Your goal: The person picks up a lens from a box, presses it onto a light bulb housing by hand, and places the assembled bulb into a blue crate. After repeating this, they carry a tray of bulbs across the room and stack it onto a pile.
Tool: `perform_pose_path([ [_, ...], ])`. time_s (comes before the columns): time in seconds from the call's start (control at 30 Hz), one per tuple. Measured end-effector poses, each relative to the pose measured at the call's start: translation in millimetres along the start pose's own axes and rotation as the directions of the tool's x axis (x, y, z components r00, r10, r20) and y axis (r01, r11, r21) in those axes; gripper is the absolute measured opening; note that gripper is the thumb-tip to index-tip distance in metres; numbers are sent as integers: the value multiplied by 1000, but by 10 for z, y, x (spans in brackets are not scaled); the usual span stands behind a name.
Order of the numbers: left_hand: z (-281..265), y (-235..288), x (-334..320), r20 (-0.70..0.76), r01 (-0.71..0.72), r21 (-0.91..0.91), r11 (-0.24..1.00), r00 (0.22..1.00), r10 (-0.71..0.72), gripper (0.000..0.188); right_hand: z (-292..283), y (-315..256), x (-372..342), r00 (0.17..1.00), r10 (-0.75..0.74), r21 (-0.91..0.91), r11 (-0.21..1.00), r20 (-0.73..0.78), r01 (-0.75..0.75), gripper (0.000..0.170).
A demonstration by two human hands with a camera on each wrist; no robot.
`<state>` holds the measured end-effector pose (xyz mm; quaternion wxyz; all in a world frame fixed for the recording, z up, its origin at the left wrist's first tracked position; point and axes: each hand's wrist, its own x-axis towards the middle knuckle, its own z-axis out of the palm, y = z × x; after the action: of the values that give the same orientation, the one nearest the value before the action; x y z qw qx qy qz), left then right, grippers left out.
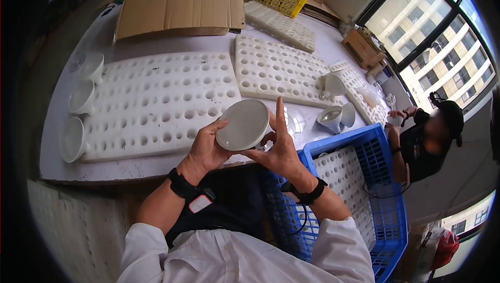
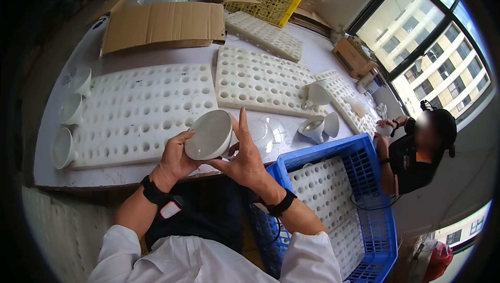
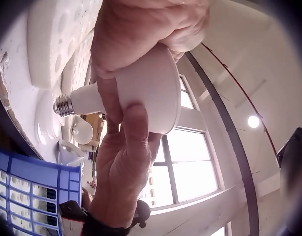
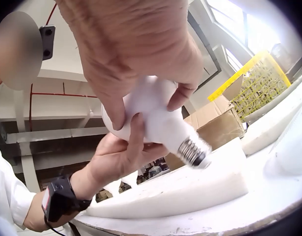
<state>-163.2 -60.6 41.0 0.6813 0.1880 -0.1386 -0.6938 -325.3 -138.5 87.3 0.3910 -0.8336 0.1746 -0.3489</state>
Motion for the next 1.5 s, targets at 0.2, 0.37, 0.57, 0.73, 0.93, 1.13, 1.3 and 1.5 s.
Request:
perform_pose_path([
  [0.2,-189,-116,64,89,76,-201,977,994,-59,43,-61,-137,-5,952,260,173,942,160,-286,96],
  [0.37,-101,-165,76,-68,-143,13,990,987,143,44,-48,-104,-34,960,257,197,941,111,-274,79],
  [0.57,57,-55,-43,185,-464,378,801,886,425,50,-100,-73,-88,977,131,355,917,169,-184,64],
  [0.73,143,48,-114,356,-613,542,575,787,504,47,-78,-126,-100,994,-38,352,936,100,1,62],
  [0.93,106,97,-125,388,-616,606,504,782,489,49,-46,-39,-130,994,-41,368,930,99,2,62],
  [1.13,172,173,-171,514,-651,712,263,739,436,67,-44,39,-76,966,-256,269,934,47,235,67],
  [1.3,241,97,-133,672,-618,732,-287,586,452,72,-31,89,-62,993,31,473,877,112,-81,73],
  [1.5,334,32,-150,701,-600,709,-369,546,459,68,-170,161,-46,979,149,277,943,139,-183,82],
])
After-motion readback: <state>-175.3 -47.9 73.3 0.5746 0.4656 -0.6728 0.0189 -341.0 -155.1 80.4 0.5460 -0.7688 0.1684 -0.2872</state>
